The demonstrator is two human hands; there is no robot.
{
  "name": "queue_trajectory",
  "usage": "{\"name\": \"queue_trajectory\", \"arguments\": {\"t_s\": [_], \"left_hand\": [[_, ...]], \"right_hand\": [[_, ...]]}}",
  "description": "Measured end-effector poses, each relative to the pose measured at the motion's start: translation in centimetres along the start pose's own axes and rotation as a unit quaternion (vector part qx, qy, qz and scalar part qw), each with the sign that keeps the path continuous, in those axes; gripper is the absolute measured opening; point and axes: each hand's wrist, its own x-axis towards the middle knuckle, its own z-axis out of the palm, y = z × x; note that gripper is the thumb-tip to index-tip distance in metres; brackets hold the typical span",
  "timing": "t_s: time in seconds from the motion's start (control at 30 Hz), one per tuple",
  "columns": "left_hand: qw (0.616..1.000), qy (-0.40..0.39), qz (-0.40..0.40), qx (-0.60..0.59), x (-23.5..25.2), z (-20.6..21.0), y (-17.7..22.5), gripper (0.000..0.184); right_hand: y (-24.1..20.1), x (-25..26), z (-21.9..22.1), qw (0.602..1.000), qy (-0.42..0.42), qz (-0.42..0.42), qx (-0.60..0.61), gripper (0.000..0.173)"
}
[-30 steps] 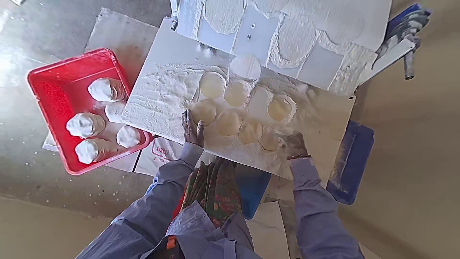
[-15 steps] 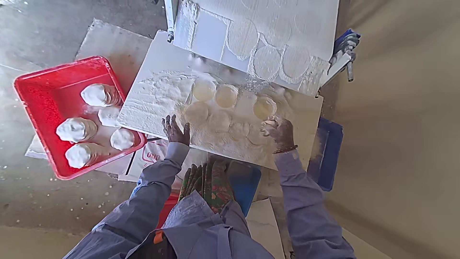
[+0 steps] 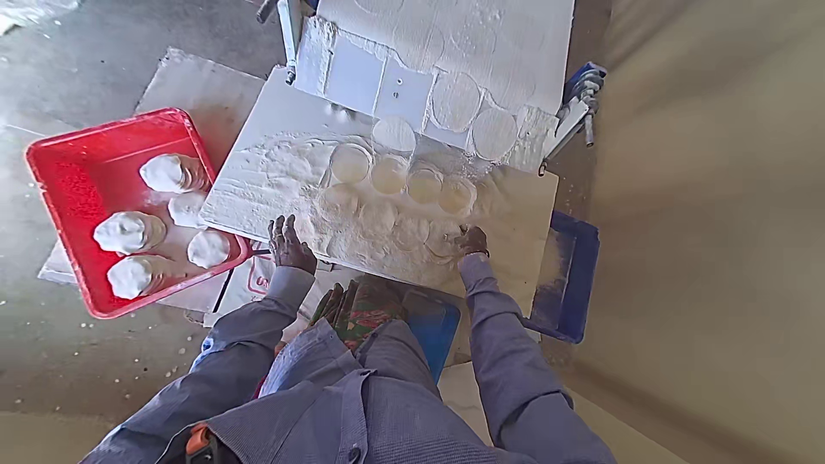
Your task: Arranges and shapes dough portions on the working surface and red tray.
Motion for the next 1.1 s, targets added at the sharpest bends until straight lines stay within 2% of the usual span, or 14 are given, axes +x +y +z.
{"name": "queue_trajectory", "arguments": {"t_s": [0.07,0.17,0.23,0.33,0.43,0.5,0.7,0.97,1.03,1.1], "left_hand": [[1.0,0.001,-0.018,0.019,0.0,-0.6,-0.2,0.064],[0.999,0.014,-0.033,0.001,0.2,-1.2,0.6,0.066],[0.999,0.015,-0.04,-0.013,-0.2,-0.9,1.2,0.067],[0.999,0.007,-0.03,-0.015,-0.5,0.4,2.0,0.068],[1.0,0.009,-0.008,-0.022,-0.8,1.3,2.4,0.071],[1.0,0.005,0.004,-0.022,-0.9,1.3,2.6,0.072],[0.999,0.023,0.029,-0.035,-1.3,0.7,2.2,0.073],[0.999,0.01,-0.01,-0.037,-2.1,0.6,1.4,0.077],[0.999,0.006,-0.018,-0.037,-2.4,0.7,1.2,0.078],[0.999,0.013,-0.019,-0.037,-2.6,1.3,0.9,0.079]], "right_hand": [[0.0,0.0,-0.5,1.0,-0.001,0.001,0.011,0.039],[-0.1,-0.7,-1.2,0.996,0.065,-0.018,-0.056,0.057],[0.4,-1.2,-0.5,0.99,0.074,-0.084,-0.089,0.043],[0.6,-1.1,0.4,0.988,0.045,-0.098,-0.11,0.034],[0.3,-0.5,0.2,0.994,0.008,-0.07,-0.078,0.027],[0.5,-0.4,-0.2,0.996,-0.006,-0.078,-0.049,0.029],[0.4,-2.8,-2.5,0.973,0.063,-0.217,0.041,0.027],[1.2,-5.4,-3.5,0.915,0.102,-0.375,0.103,0.017],[1.6,-4.6,-3.4,0.912,0.09,-0.378,0.135,0.017],[1.9,-2.0,-2.5,0.924,0.076,-0.349,0.135,0.018]]}}
